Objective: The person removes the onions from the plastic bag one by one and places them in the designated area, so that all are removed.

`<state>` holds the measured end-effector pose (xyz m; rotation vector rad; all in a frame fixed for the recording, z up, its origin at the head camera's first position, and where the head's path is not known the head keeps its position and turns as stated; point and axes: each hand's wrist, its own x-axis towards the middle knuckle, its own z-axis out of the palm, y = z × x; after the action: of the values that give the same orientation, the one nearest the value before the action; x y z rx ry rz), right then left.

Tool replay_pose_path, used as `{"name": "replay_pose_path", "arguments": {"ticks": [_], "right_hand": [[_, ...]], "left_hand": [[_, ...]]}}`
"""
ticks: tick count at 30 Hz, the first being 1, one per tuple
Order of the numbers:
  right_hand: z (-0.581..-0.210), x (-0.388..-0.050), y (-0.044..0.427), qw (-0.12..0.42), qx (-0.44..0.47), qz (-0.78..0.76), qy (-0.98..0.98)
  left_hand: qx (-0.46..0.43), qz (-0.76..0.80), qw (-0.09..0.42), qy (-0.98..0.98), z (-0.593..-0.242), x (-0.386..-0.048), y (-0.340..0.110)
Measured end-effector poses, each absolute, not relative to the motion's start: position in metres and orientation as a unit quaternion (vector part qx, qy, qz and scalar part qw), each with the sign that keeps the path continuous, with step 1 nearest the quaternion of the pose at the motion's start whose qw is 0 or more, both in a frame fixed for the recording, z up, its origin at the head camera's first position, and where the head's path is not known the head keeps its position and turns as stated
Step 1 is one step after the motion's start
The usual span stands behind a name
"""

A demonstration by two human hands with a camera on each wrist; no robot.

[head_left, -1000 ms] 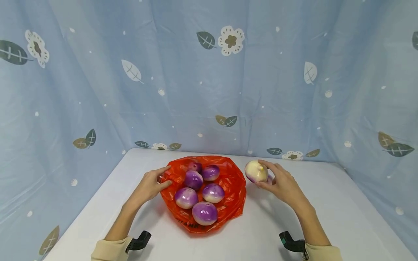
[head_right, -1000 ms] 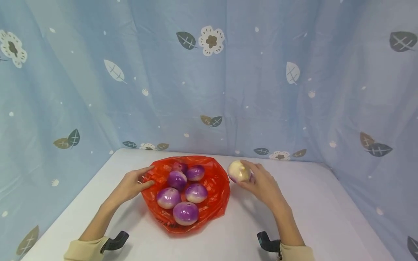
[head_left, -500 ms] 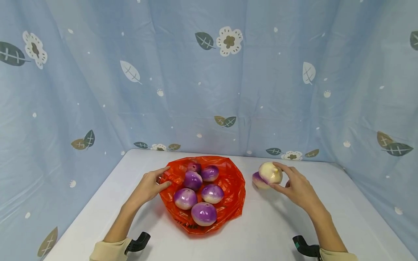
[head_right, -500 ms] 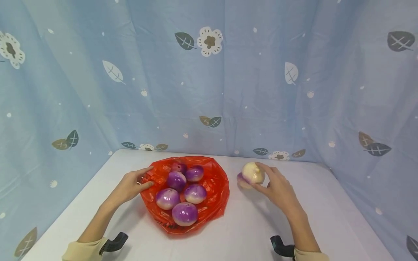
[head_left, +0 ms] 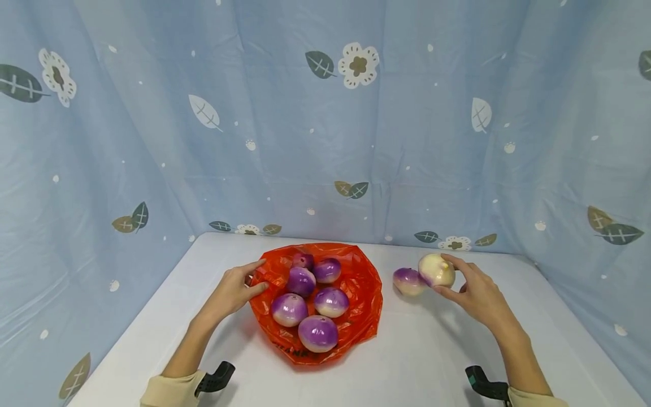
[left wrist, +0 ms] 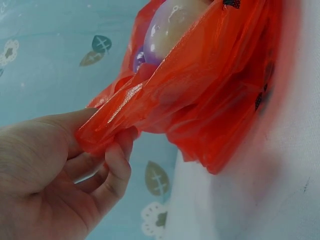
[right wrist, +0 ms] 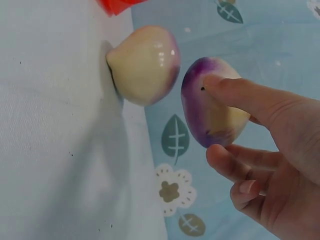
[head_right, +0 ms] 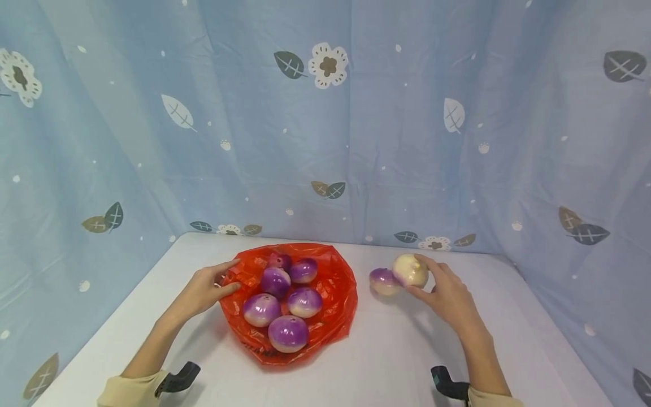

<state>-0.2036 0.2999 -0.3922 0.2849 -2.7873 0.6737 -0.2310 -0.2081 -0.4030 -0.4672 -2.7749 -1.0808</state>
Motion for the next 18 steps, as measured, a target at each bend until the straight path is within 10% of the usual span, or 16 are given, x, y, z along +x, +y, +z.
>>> {"name": "replay_pose_path", "arguments": {"ticks": [18], "right_hand": [[-0.407, -0.208, 0.318, 0.116, 0.072, 0.209, -0.968]], "left_hand": [[-0.151, -0.360, 0.061, -0.919, -0.403, -0.230, -0.207]]}}
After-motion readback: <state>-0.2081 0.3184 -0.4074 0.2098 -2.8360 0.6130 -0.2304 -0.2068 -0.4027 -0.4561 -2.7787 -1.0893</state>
